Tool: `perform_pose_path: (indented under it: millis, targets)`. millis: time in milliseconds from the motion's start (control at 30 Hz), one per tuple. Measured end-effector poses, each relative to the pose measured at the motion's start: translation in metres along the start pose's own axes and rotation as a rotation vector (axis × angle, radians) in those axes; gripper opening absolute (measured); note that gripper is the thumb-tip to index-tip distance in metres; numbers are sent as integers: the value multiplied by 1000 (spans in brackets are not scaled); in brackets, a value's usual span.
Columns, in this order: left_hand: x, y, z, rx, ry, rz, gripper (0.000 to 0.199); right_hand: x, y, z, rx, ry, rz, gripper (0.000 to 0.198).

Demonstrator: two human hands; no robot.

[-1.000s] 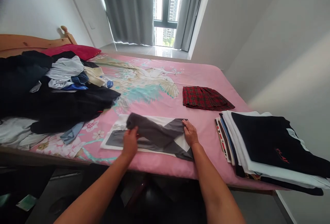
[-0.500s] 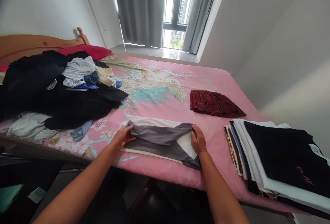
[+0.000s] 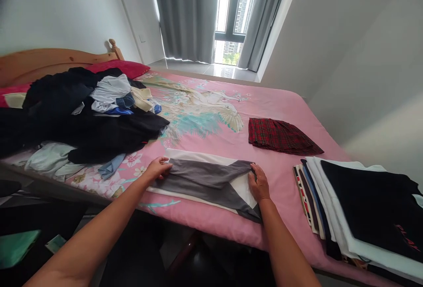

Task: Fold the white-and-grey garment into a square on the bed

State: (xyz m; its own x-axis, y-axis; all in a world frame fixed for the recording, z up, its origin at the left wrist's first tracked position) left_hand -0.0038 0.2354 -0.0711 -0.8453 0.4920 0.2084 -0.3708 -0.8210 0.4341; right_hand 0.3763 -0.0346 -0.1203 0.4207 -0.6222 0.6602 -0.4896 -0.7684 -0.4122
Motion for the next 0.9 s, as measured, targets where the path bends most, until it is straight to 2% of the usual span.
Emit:
perform_pose_path:
  millis: [167,267,333,533,767,900]
  targets:
    - [2,-3,-4,-28,-83,43,34,1,1,1,6,7,9,42]
    - [1,-2,-1,-64,-165,50,40,1,1,1,7,8,15,42]
    - [-1,-1,6,-117,-253,75,42,1,1,0,5,6,15,42]
    - [-8,2,28,-272,-470,153,29,0,-1,-1,-6,28,17,42]
    - [-16,-4,32,-382,-548,184,27,1,-1,-4,1,37,26,41]
    - [-11,-2,38,-480,-572,220,28,4,-1,-7,-3,41,31,41]
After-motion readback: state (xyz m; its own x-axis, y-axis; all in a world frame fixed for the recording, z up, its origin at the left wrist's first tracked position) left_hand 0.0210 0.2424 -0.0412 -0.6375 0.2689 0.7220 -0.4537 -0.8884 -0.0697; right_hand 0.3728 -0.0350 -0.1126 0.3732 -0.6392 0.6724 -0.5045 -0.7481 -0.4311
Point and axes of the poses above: each hand's wrist, its own y-axis away from the middle knuckle, its own x-axis out of the back of the hand, z = x × y, the point moved 6 cm from there along -y, towards the middle knuckle, and after that the axes turned 7 degrees about -z, right-handed, at the moved point
